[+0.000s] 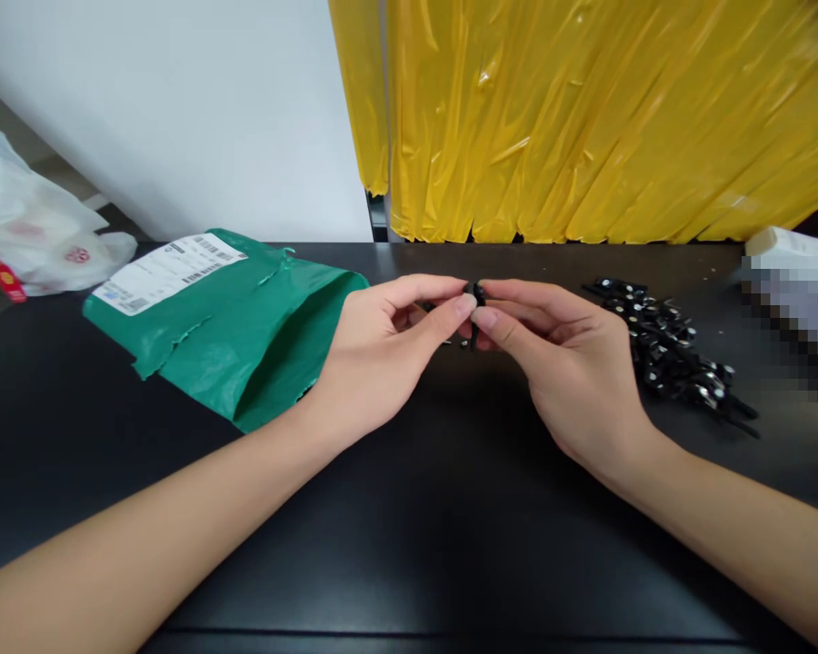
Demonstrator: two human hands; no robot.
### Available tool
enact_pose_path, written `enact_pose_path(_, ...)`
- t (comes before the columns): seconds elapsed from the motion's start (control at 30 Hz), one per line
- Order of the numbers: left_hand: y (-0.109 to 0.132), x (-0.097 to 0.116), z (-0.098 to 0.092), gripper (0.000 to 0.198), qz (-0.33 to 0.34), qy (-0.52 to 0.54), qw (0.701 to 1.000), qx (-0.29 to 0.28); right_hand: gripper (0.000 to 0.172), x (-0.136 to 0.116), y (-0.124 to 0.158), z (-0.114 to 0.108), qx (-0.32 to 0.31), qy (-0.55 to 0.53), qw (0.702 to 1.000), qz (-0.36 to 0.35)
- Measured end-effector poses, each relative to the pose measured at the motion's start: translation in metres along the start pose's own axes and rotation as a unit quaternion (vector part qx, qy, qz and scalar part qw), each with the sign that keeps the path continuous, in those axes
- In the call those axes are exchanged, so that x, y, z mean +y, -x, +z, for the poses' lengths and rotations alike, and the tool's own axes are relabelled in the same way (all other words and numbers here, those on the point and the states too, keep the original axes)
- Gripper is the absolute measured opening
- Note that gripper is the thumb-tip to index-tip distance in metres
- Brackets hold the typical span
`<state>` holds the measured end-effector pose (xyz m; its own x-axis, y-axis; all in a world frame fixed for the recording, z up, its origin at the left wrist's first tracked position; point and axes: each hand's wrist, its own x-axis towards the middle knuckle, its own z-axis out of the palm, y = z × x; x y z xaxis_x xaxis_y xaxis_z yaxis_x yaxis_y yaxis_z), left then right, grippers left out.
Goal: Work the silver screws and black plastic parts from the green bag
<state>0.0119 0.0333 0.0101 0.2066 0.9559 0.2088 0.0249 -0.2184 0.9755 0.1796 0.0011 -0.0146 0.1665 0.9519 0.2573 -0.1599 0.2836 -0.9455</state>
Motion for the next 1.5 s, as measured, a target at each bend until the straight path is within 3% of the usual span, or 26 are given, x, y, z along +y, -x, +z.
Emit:
enact_pose_path(0.2,0.001,0.001,0.001,0.009,0.027,0.005,0.999,0.034,0.027,-0.006,0.006,0.003,0.026,0.063,0.996,-0.055)
enact_pose_path(0.4,0.004,0.005,-0.001,0.022,0.038,-0.040,0.998,0.013,0.030,-0.008,0.011,0.004,0.025,0.103,0.988,-0.115)
enact_pose_path(0.67,0.012,0.010,0.001,0.030,0.169,-0.207,0.961,0.072,0.031,-0.011,0.014,0.009,0.022,0.075,0.990,-0.116)
enact_pose_path(0.97,0.007,0.001,0.003,0.012,0.107,-0.108,0.987,0.051,0.028,-0.008,0.011,0.007,0.032,0.085,0.991,-0.102)
enact_pose_path(1.13,0.007,0.002,0.004,0.025,0.111,-0.136,0.983,0.054,0.025,-0.006,0.011,0.006,0.032,0.096,0.989,-0.107)
enact_pose_path(1.33,0.006,-0.003,0.002,0.015,0.106,-0.105,0.988,0.045,0.023,-0.008,0.011,0.006,0.036,0.123,0.985,-0.113)
enact_pose_path(1.5,0.008,-0.002,0.004,0.026,0.115,-0.102,0.987,0.034,0.025,-0.011,0.011,0.009,0.041,0.095,0.989,-0.110)
